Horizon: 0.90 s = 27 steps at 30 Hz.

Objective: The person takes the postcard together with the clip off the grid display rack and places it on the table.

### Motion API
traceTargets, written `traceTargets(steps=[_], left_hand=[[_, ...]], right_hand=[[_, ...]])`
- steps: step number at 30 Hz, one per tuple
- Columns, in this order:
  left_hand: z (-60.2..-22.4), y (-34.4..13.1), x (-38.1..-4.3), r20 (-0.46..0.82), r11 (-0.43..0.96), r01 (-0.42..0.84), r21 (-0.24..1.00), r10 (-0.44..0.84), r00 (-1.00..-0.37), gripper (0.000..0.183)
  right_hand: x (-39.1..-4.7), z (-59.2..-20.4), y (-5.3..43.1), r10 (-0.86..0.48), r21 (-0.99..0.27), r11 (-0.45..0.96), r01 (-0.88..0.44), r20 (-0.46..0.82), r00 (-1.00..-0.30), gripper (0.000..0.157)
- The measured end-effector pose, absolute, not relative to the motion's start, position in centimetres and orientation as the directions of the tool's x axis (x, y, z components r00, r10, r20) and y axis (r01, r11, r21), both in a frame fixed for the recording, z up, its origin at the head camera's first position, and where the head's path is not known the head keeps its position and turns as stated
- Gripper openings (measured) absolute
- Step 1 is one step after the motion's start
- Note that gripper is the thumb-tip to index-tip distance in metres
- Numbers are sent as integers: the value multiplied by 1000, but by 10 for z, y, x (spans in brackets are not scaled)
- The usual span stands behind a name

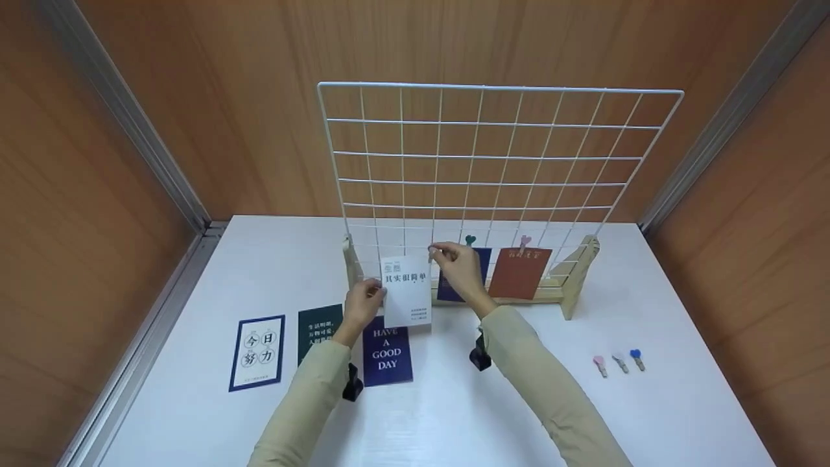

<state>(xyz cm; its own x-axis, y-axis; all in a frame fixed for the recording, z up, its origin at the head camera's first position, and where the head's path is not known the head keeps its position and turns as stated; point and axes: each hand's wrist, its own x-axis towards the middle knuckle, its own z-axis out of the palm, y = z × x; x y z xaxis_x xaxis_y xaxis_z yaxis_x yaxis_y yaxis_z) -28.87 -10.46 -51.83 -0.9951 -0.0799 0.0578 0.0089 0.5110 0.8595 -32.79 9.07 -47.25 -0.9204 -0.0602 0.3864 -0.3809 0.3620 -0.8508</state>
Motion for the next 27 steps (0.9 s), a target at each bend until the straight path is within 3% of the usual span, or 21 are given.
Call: traceTargets(steps=[27], left_hand=[[-519, -97, -262, 55, 428, 35, 903, -36, -998, 15]], right_hand=[[-305, -484, 175, -80, -936, 317, -151, 132, -988, 21]])
